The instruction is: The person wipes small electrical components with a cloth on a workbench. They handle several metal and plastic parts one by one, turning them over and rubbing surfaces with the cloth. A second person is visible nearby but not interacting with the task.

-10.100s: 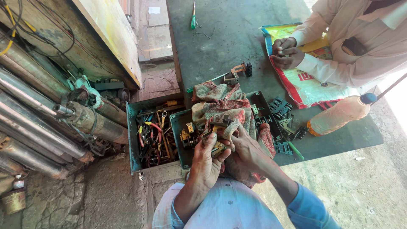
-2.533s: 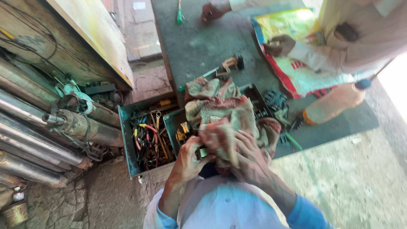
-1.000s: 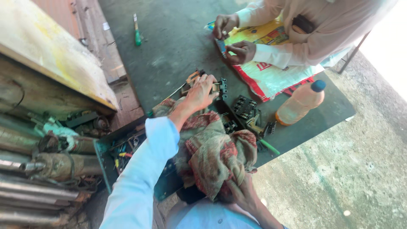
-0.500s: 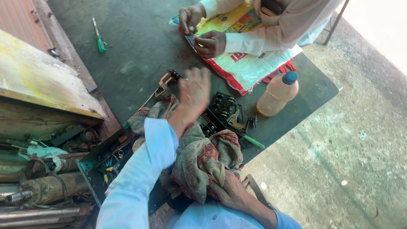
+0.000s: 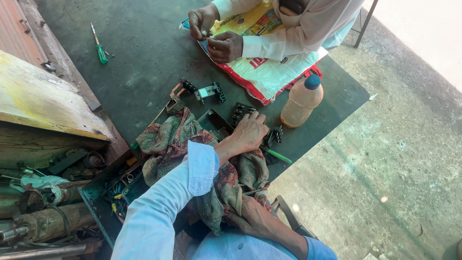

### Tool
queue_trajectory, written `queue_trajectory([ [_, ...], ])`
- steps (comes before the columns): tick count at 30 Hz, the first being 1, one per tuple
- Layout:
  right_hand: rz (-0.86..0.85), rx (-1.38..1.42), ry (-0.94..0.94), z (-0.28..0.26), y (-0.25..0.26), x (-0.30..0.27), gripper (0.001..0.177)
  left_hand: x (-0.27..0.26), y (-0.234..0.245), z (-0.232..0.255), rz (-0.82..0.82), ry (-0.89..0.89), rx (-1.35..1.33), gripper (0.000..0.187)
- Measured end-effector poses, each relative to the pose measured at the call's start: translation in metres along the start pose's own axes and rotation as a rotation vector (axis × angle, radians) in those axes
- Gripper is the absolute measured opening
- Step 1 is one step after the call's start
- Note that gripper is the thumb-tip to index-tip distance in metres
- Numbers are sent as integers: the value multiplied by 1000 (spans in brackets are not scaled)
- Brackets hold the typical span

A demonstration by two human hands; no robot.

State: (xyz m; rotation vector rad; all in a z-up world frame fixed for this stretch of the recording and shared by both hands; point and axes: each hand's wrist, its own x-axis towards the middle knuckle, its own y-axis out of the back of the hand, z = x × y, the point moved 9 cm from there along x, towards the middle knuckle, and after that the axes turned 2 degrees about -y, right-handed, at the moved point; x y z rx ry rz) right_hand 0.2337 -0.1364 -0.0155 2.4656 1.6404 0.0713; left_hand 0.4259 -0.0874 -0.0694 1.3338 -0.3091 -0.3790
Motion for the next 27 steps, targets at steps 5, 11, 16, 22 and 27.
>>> queue_trajectory([
  [5,58,-36,90,2,0,-1,15,-32,74,0,241,50,-365,31],
  [11,313,42,-26,42,11,1,27,-163,152,-3,581,155,-505,42],
  [16,587,110,83,43,45,-2,42,-284,112,15,752,372,-1295,73],
  [22,477,399,170,17,46,14,46,-354,85,53,1028,686,-649,41],
  [27,23,-866,621,-31,-69,24,52,-364,85,72,1118,677,-337,43],
])
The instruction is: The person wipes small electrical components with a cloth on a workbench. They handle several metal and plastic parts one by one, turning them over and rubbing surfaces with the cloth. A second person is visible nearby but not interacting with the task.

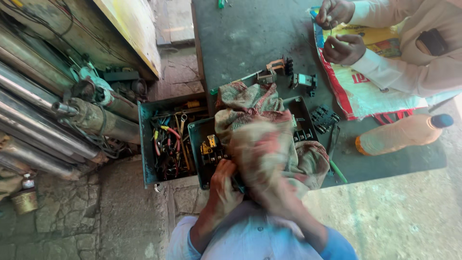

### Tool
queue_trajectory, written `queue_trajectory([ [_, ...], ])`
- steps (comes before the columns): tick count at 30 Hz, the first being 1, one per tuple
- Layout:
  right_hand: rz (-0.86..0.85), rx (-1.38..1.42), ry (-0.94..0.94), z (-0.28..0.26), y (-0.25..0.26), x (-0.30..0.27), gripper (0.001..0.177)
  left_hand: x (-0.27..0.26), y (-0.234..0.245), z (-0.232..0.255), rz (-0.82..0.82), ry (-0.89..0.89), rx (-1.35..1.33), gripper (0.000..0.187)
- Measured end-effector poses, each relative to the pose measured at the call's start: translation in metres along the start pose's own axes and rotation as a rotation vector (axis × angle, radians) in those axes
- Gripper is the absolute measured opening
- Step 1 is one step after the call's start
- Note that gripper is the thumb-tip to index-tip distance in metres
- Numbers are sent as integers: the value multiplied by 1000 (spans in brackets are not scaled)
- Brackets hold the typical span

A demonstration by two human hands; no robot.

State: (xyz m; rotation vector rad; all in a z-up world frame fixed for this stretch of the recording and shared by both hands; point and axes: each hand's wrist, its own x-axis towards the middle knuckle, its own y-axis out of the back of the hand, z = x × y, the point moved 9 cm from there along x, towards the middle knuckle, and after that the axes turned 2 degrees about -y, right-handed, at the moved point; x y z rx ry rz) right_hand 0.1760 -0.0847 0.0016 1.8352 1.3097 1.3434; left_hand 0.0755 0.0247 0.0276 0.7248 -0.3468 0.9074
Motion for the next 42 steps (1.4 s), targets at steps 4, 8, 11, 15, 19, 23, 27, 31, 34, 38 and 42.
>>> queue_trajectory([
  [4,-121,319,-251,5,-22,-11,54,-5,16,-16,75,90,158,45],
  [8,15,555,-682,56,-8,-47,55,-5,25,-25,138,35,147,48],
  [11,133,304,-494,61,8,-38,57,-9,11,-17,52,-32,148,53],
  [15,-46,-492,165,-15,-20,-14,50,-13,3,-16,-5,18,73,57],
  [19,-99,473,-390,0,-3,-13,39,-4,28,-25,190,-28,87,65],
  [23,130,570,-625,40,34,-16,36,-9,11,-40,-2,159,66,46],
  [27,-98,147,-356,28,0,8,59,-2,5,-11,-7,29,-51,49],
  [31,-113,509,-508,14,-16,-18,27,6,21,-6,35,0,59,33],
  [34,-166,610,-695,22,0,-36,25,9,25,-22,-4,111,122,37],
  [38,120,892,-720,34,29,-21,38,-4,10,-15,-112,87,101,32],
  [42,3,387,-250,-24,23,10,40,-5,8,3,-117,-39,65,41],
])
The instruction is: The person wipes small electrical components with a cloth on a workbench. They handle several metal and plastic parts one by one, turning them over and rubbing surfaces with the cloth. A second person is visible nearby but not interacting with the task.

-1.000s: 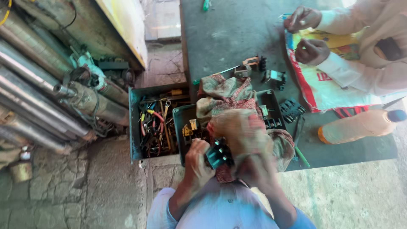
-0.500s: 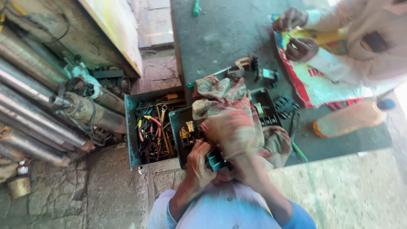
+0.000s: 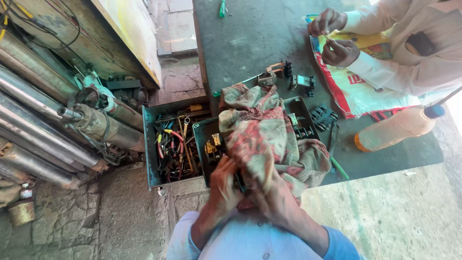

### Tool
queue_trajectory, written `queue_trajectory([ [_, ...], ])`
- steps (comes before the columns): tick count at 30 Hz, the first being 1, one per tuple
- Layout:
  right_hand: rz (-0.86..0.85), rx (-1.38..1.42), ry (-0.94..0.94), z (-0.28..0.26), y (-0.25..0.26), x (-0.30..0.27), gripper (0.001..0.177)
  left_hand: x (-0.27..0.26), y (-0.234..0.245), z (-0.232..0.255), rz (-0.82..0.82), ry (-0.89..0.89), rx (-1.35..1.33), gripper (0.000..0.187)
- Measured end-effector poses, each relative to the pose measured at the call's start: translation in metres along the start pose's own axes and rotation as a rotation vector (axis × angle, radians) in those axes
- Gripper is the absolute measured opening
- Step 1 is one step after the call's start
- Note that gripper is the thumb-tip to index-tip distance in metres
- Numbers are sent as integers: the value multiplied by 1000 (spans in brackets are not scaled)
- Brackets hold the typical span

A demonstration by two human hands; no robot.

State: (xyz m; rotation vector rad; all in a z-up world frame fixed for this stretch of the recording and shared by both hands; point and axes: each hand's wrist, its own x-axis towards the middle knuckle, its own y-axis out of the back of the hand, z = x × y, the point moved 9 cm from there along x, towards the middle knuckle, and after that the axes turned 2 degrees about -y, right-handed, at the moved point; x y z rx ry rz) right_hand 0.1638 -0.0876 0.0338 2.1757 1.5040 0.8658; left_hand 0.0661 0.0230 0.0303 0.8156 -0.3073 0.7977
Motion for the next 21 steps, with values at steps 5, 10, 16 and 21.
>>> queue_trajectory([
  [5,-122,35,-259,10,15,-14,49,2,13,-7,16,88,105,50],
  [10,26,-16,-279,27,23,2,67,-1,3,-2,-34,88,87,49],
  [16,-163,-74,-121,28,-16,-18,55,10,19,-14,-11,187,193,48],
  [21,237,296,-235,55,49,-27,43,8,15,-16,-45,154,121,49],
])
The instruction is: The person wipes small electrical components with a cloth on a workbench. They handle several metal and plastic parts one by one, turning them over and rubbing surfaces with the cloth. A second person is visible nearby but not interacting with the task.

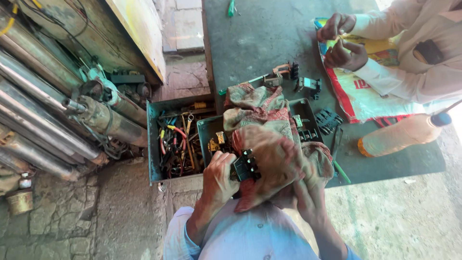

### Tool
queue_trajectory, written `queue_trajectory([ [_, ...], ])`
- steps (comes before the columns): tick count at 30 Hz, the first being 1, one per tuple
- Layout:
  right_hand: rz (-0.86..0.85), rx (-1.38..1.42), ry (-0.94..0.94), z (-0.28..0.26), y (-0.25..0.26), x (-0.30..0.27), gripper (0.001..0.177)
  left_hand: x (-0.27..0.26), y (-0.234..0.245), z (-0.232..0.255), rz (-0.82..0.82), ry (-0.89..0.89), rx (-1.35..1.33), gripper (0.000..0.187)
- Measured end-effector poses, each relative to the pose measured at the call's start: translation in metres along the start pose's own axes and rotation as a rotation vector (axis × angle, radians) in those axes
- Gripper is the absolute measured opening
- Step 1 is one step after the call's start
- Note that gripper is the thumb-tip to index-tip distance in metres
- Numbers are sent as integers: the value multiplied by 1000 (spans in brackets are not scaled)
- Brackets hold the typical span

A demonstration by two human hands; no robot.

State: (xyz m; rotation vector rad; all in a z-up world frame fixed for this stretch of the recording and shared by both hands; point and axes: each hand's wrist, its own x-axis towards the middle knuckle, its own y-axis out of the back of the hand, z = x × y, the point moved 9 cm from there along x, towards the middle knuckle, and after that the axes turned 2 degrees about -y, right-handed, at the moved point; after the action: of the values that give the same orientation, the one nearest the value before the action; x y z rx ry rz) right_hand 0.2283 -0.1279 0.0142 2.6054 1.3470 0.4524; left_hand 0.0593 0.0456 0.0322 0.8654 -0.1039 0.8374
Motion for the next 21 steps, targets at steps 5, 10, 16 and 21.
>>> queue_trajectory([
  [5,-222,-273,242,-32,-54,10,29,-6,-37,1,-216,-10,-91,47],
  [10,-186,-35,259,-41,-26,8,29,-19,-10,6,111,-332,-49,64],
  [16,-289,-312,627,-54,-45,-2,28,-21,-40,-16,-147,-175,-225,57],
  [21,-323,-186,741,-95,-52,6,34,-11,-33,-5,-211,-191,-284,59],
])
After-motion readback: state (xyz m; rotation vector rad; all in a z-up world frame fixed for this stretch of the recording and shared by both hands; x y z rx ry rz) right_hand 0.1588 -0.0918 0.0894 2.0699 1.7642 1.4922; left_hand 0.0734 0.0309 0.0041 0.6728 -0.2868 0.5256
